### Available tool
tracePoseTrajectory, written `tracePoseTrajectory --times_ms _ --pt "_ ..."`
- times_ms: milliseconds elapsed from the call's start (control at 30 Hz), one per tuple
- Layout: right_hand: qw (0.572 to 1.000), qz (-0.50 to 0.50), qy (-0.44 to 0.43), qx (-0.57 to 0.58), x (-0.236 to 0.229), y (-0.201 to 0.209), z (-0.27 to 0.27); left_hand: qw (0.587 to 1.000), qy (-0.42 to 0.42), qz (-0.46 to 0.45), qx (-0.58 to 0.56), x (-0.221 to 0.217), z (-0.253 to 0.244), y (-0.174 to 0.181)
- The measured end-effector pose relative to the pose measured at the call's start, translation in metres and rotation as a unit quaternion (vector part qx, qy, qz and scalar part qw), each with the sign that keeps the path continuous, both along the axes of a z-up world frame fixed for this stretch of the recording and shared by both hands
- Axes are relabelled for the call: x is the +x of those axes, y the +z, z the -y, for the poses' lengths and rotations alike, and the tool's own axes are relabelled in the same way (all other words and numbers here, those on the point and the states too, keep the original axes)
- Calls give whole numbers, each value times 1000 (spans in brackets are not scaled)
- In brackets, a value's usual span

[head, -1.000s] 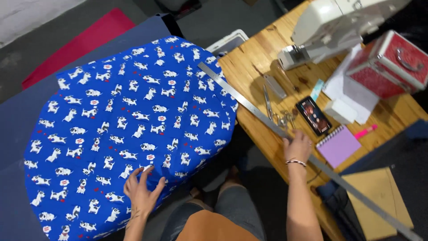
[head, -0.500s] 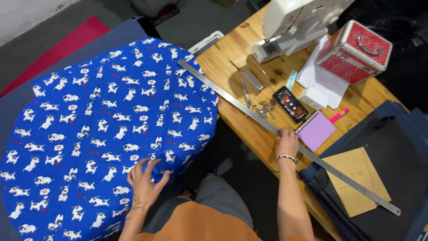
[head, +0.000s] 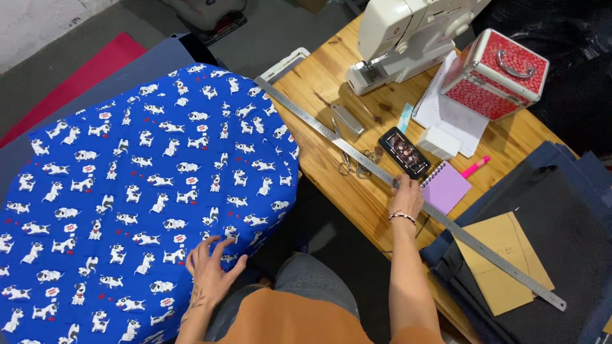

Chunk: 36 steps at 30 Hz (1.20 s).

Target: Aligning and securing patterned fabric onto a flat surface using adhesive tape

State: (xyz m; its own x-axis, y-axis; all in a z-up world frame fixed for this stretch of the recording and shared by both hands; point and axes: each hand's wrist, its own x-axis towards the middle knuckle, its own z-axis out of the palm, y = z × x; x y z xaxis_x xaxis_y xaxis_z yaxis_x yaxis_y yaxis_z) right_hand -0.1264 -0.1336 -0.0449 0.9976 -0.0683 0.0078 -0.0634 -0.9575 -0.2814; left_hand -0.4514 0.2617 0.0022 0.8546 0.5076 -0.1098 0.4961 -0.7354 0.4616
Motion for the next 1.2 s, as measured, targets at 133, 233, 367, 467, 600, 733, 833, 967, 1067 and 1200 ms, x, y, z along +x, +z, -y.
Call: tracePoseTrajectory --times_ms 133,233,367,467,600,733,833,967,1067,1200 --pt "1000 -25 -16 -3 2 6 -5 1000 -7 -6 6 0 2 -9" --pt "999 -10 -12 -33 3 0 -5 1000 -18 -9 -6 2 5 -11" --pt "998 13 -7 -55 -5 7 -16 999 -40 -12 -6 5 7 -19" --pt "998 24 33 -41 -19 24 -43 999 -46 -16 -8 3 6 -19" --pt "991 35 125 -8 -33 14 -90 999 -41 9 4 -10 0 -31" --pt "959 114 248 74 -47 0 -156 1000 7 -1 -1 -29 -11 -37" --pt "928 104 312 176 -62 0 -200 999 48 0 1 -55 -27 -47" --pt "931 -23 305 201 -84 5 -234 986 160 -38 -26 -111 -55 -54" --pt "933 -44 313 174 -94 -15 -239 966 247 -61 -45 -163 -70 -60" --pt "945 -59 285 146 -100 -47 -242 935 340 -82 -53 -219 -87 -65"
